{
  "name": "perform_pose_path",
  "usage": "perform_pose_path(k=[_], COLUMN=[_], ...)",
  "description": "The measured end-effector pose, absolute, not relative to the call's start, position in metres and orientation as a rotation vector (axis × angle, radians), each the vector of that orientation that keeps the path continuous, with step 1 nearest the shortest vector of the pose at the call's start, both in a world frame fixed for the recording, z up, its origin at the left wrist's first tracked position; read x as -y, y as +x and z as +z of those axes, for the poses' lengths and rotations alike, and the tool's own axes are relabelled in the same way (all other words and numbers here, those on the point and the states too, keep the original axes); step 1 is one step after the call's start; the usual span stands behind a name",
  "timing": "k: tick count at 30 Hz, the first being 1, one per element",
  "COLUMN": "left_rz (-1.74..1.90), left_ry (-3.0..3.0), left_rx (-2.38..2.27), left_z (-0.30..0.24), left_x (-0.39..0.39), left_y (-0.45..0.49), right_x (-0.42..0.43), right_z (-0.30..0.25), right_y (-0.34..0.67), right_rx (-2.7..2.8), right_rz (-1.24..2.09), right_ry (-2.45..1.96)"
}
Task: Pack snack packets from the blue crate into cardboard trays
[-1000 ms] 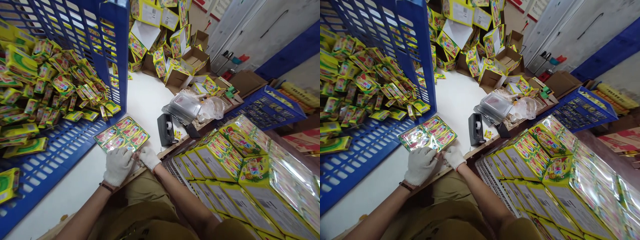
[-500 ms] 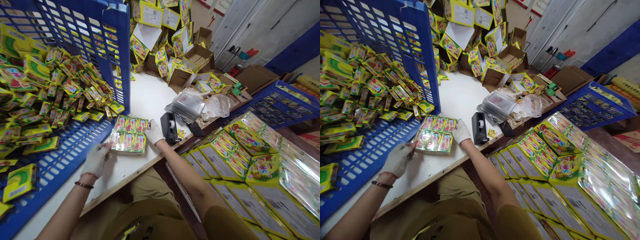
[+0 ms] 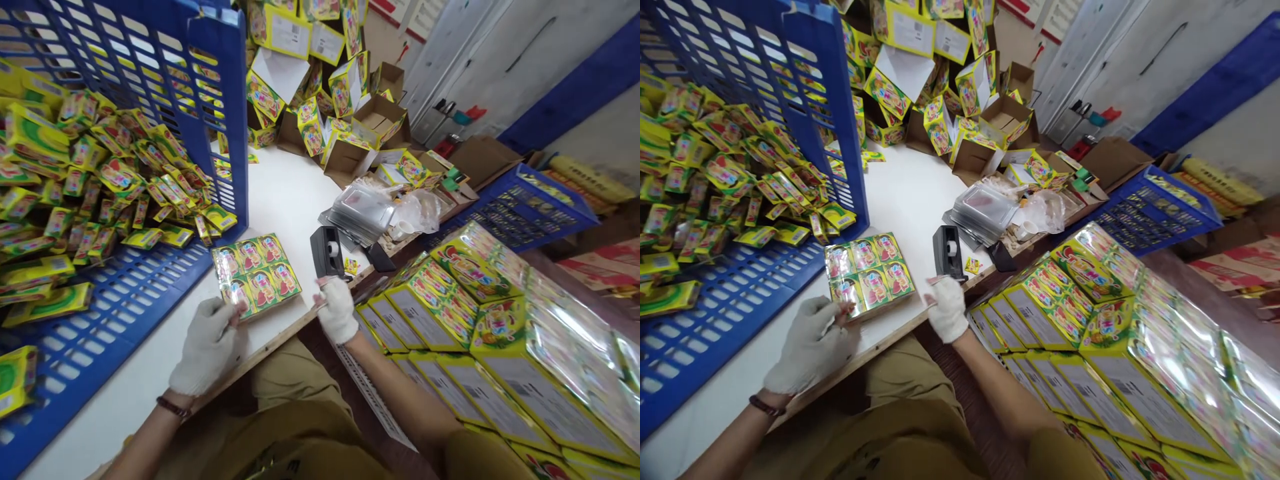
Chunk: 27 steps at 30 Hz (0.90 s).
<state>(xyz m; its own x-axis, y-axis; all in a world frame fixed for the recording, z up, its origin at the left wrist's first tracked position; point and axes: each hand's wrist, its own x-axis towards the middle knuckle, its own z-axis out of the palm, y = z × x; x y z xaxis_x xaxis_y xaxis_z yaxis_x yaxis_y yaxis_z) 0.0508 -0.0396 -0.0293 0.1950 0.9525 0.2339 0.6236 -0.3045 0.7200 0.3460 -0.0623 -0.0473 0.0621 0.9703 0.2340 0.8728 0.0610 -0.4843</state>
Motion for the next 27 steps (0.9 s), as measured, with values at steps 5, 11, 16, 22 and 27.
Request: perform_pose_path(k=[5,11,16,22,27], left_rz=[0.645,0.533,0.561,0.65,0.826], left_ry=[2.478,2.507,2.507,2.516,2.456], left_rx=[-1.159,-1.252,-1.238,-1.184,-1.183], left_z=[-0.014,-0.011,-0.016,-0.019,-0.027], left_x=[0.033,0.029,0.029,0.03,0.035], left_y=[0.053,0.058,0.056,0.054,0.052], right_x=[0.035,0.022,0.065,0.082,0.084], right_z=[-0.025,-0.025,-0.022,-0.041,-0.044], right_y=[0.419,0.418,0.399,0.39,0.382], right_rx=[1.127,1.08,0.964,0.854,0.887], right_rz=[0.369,0.519,0.473,0.639,0.763], right_ry=[-2.186,-2.07,-1.977,-1.966,-1.957])
